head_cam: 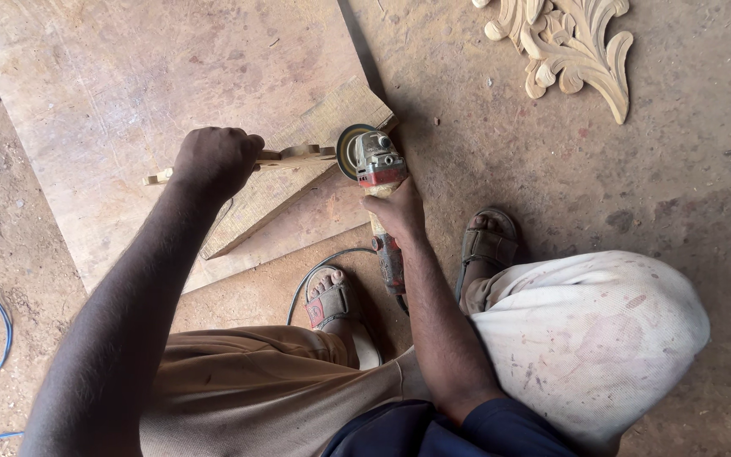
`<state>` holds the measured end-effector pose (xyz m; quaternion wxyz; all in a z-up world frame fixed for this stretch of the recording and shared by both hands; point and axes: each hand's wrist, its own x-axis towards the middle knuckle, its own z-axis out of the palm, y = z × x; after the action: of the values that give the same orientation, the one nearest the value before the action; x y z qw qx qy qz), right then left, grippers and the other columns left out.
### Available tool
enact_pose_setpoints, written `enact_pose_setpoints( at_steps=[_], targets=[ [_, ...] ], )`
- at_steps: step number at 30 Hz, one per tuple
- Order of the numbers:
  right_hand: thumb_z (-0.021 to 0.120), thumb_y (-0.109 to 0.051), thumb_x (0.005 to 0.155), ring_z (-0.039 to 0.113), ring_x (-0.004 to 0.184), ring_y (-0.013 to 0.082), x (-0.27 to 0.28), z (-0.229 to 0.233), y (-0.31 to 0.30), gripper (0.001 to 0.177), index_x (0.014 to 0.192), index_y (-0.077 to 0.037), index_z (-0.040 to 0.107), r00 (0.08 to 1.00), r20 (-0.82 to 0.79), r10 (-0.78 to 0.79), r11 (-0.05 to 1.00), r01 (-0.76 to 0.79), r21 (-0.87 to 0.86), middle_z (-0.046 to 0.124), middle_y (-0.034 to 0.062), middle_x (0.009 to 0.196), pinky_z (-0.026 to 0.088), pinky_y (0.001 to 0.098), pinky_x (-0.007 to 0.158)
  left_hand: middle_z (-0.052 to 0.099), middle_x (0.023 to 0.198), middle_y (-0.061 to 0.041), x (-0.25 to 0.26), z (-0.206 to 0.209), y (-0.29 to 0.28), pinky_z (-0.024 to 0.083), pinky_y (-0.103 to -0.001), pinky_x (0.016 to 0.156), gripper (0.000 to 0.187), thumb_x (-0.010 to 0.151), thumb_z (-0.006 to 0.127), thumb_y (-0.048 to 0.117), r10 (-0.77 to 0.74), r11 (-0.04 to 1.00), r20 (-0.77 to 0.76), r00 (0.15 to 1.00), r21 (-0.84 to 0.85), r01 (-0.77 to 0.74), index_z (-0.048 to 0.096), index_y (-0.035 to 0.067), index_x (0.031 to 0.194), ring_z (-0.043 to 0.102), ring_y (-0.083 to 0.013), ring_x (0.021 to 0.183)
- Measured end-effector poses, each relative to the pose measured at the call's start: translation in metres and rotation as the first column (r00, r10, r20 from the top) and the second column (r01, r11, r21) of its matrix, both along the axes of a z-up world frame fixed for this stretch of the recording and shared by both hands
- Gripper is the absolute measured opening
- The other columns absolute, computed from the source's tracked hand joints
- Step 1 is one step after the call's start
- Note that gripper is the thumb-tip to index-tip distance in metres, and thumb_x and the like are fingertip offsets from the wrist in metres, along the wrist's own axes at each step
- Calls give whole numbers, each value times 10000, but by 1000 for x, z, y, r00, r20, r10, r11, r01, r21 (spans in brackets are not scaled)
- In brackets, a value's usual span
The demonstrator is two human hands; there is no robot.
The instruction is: The person uses an angle grinder to shape and smooth a decorative wooden piece. They hold the piece with one hand and guide the grinder along its edges and curves, repeatedly repositioning the piece to access different areas.
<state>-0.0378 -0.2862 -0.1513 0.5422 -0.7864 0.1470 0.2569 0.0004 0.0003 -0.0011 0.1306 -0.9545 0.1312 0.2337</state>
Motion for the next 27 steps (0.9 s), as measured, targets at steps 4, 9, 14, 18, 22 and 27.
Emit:
enact_pose_setpoints(
  at_steps=[4, 9, 14, 18, 22, 27],
  targets=[
    [836, -225, 694, 699, 1084, 252, 0, -2, -8, 747, 1310, -14, 469, 1000, -13, -2, 1000, 2, -19, 671, 156, 1181, 591, 403, 943, 752, 853, -59, 0, -2, -2, 624, -343, 602, 162, 1031, 629, 282, -2, 1000, -4, 1000, -13, 2, 714, 152, 1078, 742, -194, 673],
    [824, -231, 698, 713, 1067, 265, 0, -6, -17, 737, 1306, -10, 470, 1000, -28, -8, 996, 5, -89, 677, 164, 1175, 601, 407, 926, 752, 861, -55, 0, -3, -5, 626, -341, 611, 160, 1029, 616, 279, -5, 1000, -14, 1000, 11, 5, 708, 160, 1086, 743, -190, 690],
    [837, -240, 696, 697, 1082, 291, 0, -9, -26, 774, 1330, -12, 456, 999, -40, -5, 983, -2, -185, 670, 179, 1187, 567, 434, 957, 754, 882, -38, 1, -1, -7, 628, -356, 646, 168, 1049, 581, 292, 14, 1000, -5, 1000, 5, -14, 716, 201, 1086, 749, -195, 735],
    [833, -256, 696, 712, 1068, 296, 0, -13, -36, 764, 1322, -12, 469, 998, -55, -31, 975, 18, -221, 692, 185, 1173, 567, 435, 960, 755, 890, -33, 2, 0, -10, 628, -358, 652, 173, 1051, 575, 293, 17, 1000, -22, 1000, 24, -16, 715, 209, 1107, 752, -196, 745],
    [856, -277, 682, 712, 1057, 298, 1, -18, -47, 782, 1308, -8, 472, 999, -16, -45, 969, 40, -244, 685, 193, 1167, 571, 432, 947, 755, 893, -32, 4, -1, -12, 633, -350, 661, 175, 1050, 579, 289, 16, 999, -35, 999, 48, -14, 709, 205, 1132, 757, -189, 750],
    [855, -277, 681, 726, 1027, 302, 2, -28, -64, 763, 1295, -20, 482, 998, -28, -53, 955, 42, -295, 700, 179, 1135, 576, 434, 942, 750, 922, -25, 1, -10, -5, 631, -340, 675, 165, 1039, 602, 283, 40, 998, -11, 999, 39, -39, 708, 216, 1146, 746, -183, 774]
  ],
)
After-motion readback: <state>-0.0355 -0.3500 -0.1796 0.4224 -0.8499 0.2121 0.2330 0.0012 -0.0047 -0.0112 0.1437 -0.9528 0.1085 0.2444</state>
